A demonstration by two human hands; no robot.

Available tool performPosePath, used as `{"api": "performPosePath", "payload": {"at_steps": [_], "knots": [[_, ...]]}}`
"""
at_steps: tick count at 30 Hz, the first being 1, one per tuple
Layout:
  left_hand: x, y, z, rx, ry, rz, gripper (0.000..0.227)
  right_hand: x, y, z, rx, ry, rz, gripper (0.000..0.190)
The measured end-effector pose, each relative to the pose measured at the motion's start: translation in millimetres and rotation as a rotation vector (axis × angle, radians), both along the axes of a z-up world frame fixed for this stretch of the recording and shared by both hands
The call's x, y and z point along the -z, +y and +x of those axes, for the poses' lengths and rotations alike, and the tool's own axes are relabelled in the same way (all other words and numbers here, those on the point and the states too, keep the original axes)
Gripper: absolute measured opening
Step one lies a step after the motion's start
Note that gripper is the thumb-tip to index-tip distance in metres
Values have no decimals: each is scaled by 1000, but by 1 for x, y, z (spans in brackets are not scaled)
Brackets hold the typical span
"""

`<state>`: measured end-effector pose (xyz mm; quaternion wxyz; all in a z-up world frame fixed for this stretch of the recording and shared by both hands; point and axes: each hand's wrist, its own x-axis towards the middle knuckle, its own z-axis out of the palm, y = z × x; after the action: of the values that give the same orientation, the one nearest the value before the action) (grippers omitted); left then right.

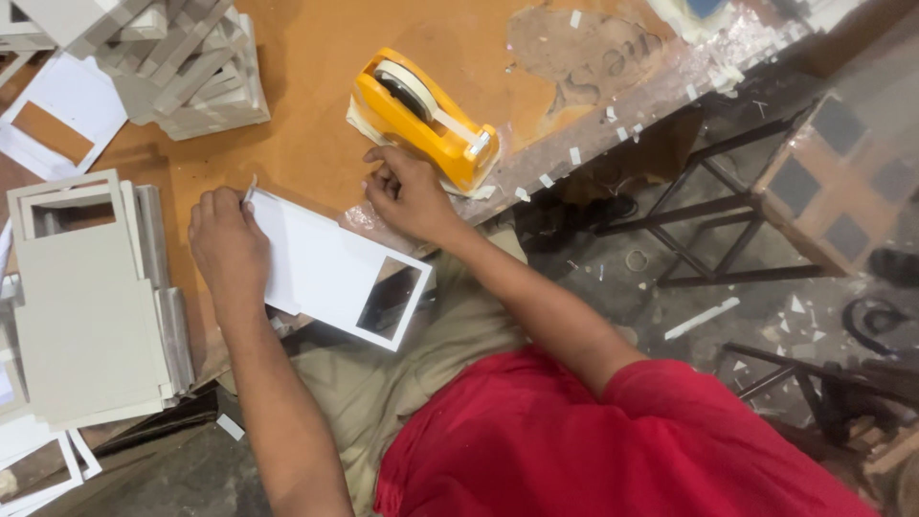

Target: The person assembles white rectangular frames by folding and taping edges with a handheld tape dispenser. They repeatedly pick frames from a stack, fold the flaps, apply tape to secure corners, and set the finished frames aside on the table.

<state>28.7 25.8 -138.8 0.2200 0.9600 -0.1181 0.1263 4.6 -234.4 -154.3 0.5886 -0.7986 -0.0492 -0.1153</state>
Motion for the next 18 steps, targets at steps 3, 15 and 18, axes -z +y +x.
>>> {"api": "performPosePath", "payload": {"at_steps": [3,15,18], "knots": [[-1,-2,0,-27,-2,63,10,-2,2,-1,-3,19,6,22],[-1,-4,-3,-38,-17,57,7,-1,-1,2,-46,17,30,21],[-2,-4,-3,-36,-14,65,10,1,0,4,-38,1,33,21]]}}
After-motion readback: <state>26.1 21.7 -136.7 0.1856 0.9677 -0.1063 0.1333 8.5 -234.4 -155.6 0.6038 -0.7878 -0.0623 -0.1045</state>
